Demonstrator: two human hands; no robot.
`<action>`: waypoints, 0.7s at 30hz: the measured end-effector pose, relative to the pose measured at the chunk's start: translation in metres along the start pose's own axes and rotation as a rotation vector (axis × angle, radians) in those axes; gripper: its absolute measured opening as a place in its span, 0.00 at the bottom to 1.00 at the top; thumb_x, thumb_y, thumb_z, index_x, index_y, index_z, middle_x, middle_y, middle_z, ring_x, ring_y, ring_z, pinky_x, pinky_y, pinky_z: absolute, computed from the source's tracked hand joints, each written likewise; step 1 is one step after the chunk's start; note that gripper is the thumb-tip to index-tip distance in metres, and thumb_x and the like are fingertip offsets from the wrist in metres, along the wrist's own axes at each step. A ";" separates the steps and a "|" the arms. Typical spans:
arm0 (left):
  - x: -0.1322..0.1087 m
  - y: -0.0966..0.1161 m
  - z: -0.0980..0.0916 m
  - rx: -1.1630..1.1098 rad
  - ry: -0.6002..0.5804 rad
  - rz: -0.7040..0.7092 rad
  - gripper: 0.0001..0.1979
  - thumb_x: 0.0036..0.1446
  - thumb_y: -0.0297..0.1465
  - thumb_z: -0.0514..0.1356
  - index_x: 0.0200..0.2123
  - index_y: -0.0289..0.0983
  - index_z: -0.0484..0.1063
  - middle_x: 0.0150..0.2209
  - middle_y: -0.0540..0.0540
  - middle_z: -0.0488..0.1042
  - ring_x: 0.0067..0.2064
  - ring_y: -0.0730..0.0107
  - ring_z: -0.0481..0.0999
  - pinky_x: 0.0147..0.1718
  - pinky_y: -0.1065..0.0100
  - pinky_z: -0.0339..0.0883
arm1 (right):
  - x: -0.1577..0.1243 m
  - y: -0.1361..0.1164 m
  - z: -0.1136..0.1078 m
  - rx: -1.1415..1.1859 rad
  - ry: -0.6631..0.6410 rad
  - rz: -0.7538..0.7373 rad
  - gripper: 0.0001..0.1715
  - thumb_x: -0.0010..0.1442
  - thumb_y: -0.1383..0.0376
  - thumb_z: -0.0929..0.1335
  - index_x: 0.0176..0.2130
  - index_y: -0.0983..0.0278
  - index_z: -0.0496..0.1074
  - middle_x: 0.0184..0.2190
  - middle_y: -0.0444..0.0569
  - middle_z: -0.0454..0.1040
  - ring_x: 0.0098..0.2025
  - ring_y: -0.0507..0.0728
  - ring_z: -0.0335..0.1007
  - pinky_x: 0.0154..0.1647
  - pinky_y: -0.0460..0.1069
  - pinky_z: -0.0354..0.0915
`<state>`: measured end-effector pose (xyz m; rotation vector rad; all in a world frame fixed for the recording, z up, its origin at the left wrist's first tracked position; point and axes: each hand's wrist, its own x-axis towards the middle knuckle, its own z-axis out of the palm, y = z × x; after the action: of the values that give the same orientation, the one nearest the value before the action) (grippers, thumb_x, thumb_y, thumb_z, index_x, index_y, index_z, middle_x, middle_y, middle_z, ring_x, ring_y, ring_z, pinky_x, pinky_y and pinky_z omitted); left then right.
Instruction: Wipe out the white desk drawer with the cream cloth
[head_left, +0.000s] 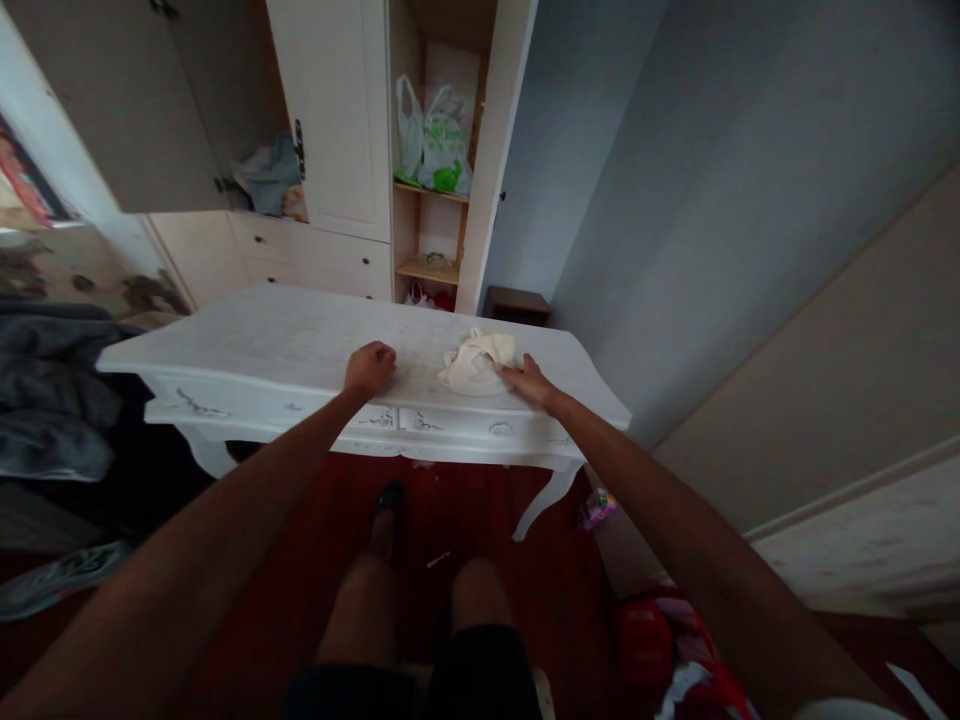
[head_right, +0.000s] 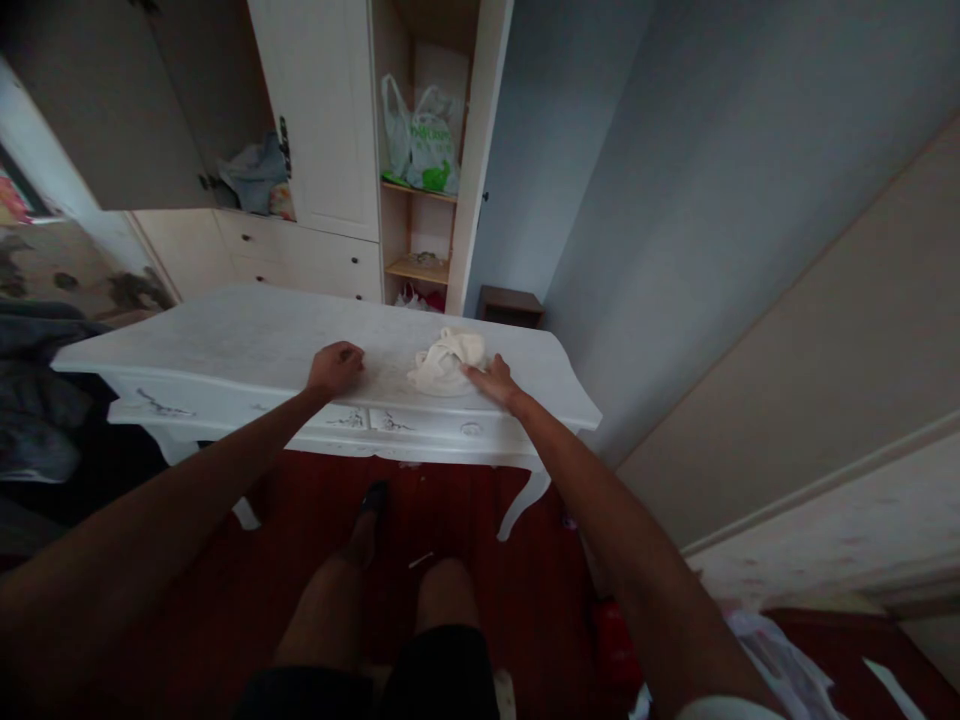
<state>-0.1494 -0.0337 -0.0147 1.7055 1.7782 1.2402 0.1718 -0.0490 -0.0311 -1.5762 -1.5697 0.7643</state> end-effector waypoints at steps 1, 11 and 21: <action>0.005 -0.006 -0.001 0.071 -0.006 -0.007 0.11 0.56 0.30 0.55 0.33 0.36 0.78 0.30 0.43 0.81 0.39 0.61 0.80 0.42 0.66 0.68 | 0.003 -0.007 0.003 -0.057 0.029 0.021 0.68 0.50 0.38 0.74 0.73 0.70 0.49 0.74 0.72 0.48 0.76 0.73 0.42 0.74 0.67 0.47; 0.014 -0.004 0.006 0.480 -0.074 -0.095 0.16 0.61 0.35 0.55 0.41 0.36 0.81 0.46 0.30 0.82 0.49 0.44 0.80 0.44 0.56 0.69 | 0.031 -0.058 0.056 -0.381 -0.053 -0.081 0.68 0.41 0.44 0.81 0.70 0.64 0.57 0.72 0.67 0.57 0.73 0.75 0.52 0.69 0.67 0.55; 0.008 -0.004 0.010 0.562 -0.082 -0.040 0.18 0.62 0.37 0.53 0.44 0.36 0.80 0.45 0.29 0.81 0.49 0.42 0.80 0.45 0.54 0.69 | -0.015 -0.086 0.061 -0.667 -0.017 -0.156 0.28 0.54 0.56 0.75 0.52 0.60 0.71 0.54 0.58 0.77 0.53 0.68 0.75 0.50 0.58 0.69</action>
<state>-0.1459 -0.0228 -0.0209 1.9530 2.2367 0.6708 0.0733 -0.0619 0.0076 -1.8641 -2.0620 0.1612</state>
